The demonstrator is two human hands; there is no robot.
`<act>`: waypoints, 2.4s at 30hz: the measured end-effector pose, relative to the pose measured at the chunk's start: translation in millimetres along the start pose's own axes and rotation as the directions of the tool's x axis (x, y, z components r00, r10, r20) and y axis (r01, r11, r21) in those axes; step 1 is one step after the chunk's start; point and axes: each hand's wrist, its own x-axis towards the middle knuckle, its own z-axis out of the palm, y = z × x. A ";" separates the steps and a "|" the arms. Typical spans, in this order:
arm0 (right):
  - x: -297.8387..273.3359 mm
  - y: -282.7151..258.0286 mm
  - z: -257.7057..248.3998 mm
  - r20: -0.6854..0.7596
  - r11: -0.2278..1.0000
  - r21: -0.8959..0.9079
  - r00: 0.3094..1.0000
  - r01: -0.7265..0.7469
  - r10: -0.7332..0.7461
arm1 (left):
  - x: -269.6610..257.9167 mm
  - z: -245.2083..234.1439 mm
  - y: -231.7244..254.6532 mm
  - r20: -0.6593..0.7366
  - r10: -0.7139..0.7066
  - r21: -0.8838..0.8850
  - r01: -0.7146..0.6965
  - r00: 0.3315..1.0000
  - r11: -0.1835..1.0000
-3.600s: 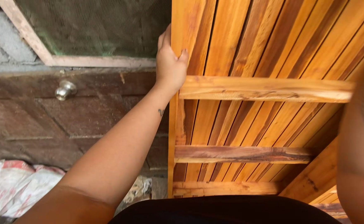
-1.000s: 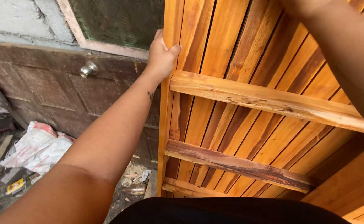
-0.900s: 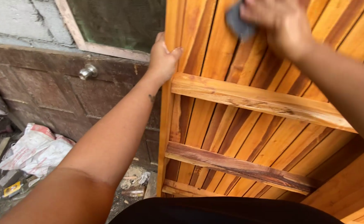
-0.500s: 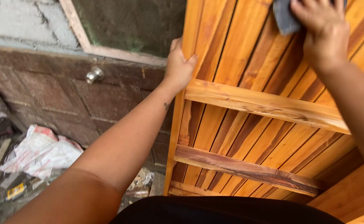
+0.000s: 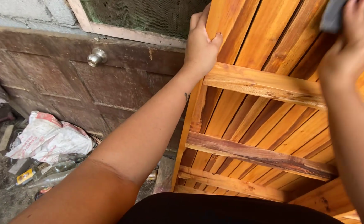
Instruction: The recorder is sanding and cleaning the surface of a wooden slatted structure using a piece of sandpaper.
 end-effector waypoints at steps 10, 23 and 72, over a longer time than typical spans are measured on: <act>33.0 93.6 21.4 0.037 0.937 0.141 0.947 -0.321 0.319 | 1.2 -4.7 2.0 -0.037 0.044 -0.043 -0.045 0.998 0.998; 28.7 113.3 -23.8 0.019 0.761 0.620 0.967 0.189 -0.255 | 1.6 -13.9 8.7 -0.018 -0.015 -0.092 0.013 1.000 0.996; -59.1 5.4 -95.5 0.429 0.876 0.450 0.903 -0.175 -0.041 | 4.5 -24.3 9.5 0.022 -0.073 0.076 0.071 0.997 0.995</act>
